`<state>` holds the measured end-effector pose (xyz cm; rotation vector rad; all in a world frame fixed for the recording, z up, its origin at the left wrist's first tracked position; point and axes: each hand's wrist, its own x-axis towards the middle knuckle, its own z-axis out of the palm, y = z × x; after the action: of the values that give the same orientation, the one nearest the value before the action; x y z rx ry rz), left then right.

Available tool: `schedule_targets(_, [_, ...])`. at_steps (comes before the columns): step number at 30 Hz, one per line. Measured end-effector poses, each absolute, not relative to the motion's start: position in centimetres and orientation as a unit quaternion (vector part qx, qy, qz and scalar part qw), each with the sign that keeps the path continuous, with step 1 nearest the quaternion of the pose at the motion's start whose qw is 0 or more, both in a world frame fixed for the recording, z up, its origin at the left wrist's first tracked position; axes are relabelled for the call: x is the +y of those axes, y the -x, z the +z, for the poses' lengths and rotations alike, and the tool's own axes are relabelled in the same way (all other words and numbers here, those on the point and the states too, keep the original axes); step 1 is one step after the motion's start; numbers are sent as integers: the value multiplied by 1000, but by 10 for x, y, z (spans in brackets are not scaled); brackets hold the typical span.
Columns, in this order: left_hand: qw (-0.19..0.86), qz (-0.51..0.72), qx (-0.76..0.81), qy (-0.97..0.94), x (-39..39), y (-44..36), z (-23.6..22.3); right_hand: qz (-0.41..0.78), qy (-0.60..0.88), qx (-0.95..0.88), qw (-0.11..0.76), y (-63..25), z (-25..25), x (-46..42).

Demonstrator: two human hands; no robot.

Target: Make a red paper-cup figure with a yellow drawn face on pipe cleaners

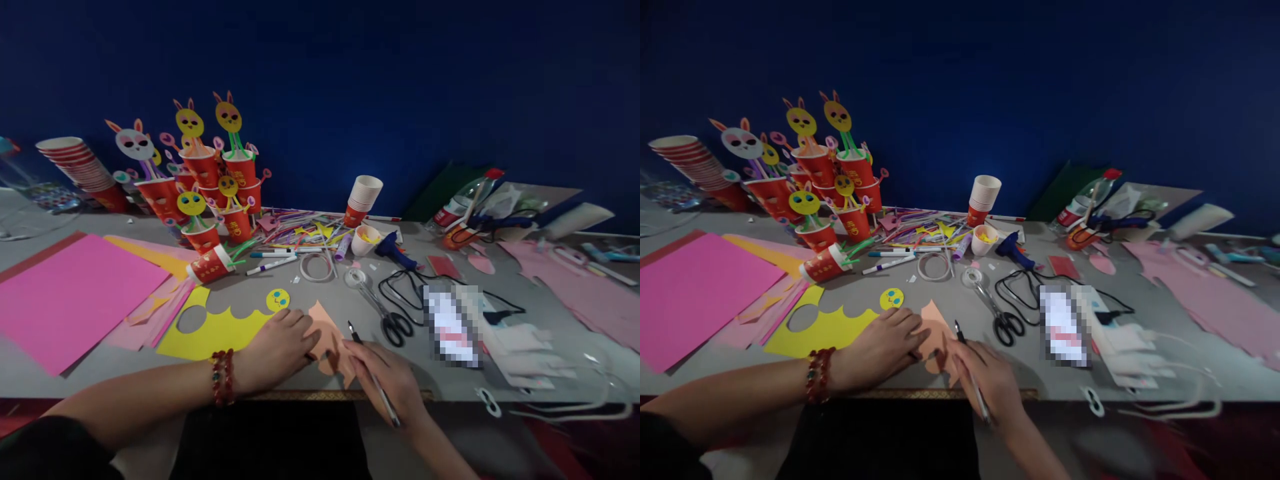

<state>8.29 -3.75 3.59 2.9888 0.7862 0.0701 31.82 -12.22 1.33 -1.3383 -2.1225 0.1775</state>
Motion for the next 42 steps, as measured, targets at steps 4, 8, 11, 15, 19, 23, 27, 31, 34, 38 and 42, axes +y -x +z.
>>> schedule_targets(4, [19,23,228,-973,-41,-85,31,87,522,-803,274,-321,15,-111])
schedule_targets(8, [3,47,243,-969,-32,-85,26,89,516,-805,280,-319,11,-115])
schedule_targets(11, [9,39,260,-965,-34,-84,29,110,502,-795,321,-318,9,-120])
schedule_targets(15, [40,38,198,-979,-47,-85,29,86,524,-783,324,-324,13,-108])
schedule_targets(19, [54,63,150,-985,-45,-82,24,52,519,-808,275,-333,13,-86])
schedule_targets(23, [73,75,170,-980,-34,-70,23,43,507,-823,254,-332,8,-87])
schedule_targets(27, [79,72,211,-972,-37,-58,24,65,491,-829,261,-323,7,-102])
schedule_targets(31, [86,55,199,-975,-48,-53,23,62,489,-828,268,-318,8,-108])
schedule_targets(34, [90,61,199,-974,-53,-49,18,60,487,-830,266,-320,8,-107])
schedule_targets(38, [103,63,202,-972,-56,-43,12,99,503,-810,286,-327,9,-108])
schedule_targets(42, [117,72,197,-971,-59,-41,16,188,519,-755,354,-329,13,-109])
